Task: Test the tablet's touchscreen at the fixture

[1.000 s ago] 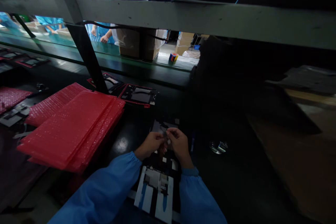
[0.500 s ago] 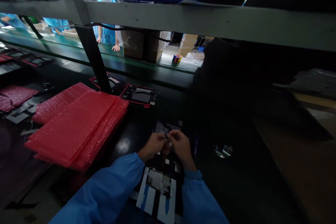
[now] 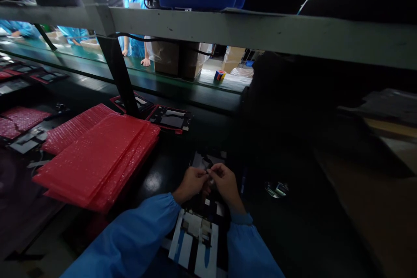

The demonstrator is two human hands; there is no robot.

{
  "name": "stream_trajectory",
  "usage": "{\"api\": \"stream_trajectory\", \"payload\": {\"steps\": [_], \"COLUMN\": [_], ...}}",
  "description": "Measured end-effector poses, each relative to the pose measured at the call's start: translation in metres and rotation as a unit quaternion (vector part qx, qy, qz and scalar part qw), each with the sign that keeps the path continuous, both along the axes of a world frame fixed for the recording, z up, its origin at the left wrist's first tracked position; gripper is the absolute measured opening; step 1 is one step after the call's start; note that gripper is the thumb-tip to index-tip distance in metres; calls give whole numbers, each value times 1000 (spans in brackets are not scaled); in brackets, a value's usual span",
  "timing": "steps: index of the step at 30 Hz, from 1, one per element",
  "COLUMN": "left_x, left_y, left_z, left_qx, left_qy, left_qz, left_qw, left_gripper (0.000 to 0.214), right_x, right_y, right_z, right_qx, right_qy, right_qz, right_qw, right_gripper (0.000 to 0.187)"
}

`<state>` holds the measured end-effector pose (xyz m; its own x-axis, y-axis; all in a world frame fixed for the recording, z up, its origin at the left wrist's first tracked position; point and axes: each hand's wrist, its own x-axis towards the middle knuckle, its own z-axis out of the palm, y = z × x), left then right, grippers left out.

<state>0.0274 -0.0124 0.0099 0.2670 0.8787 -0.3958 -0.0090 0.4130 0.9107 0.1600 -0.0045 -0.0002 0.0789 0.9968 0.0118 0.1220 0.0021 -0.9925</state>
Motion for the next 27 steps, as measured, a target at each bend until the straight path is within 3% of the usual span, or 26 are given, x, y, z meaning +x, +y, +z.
{"api": "stream_trajectory", "payload": {"steps": [6,11,16,20,22,24,25,27], "left_x": [-2,-3,-2,-5,-9,-13,-16,-19], "left_y": [1,3,3,0,1,6,9,16], "left_z": [6,8,5,11,14,12,10,3], "left_qx": [33,25,28,84,192,299,321,293], "left_qy": [23,26,46,85,133,186,205,212], "left_qz": [-13,-36,-47,-44,-8,71,121,206], "left_qw": [999,999,997,992,972,933,917,910], "left_gripper": [29,23,24,25,21,18,21,34], "right_x": [2,14,34,42,44,47,48,50], "right_y": [-4,-8,-11,-15,-16,-17,-17,-17], "right_z": [3,10,18,33,40,44,45,43], "right_qx": [-6,-23,-91,-143,-181,-228,-246,-259], "right_qy": [5,-23,-61,-61,-49,-36,-32,-28], "right_qz": [-21,-101,-168,-163,-154,-143,-136,-121], "right_qw": [1000,994,980,974,970,962,959,958], "right_gripper": [47,41,39,45,49,52,54,55]}}
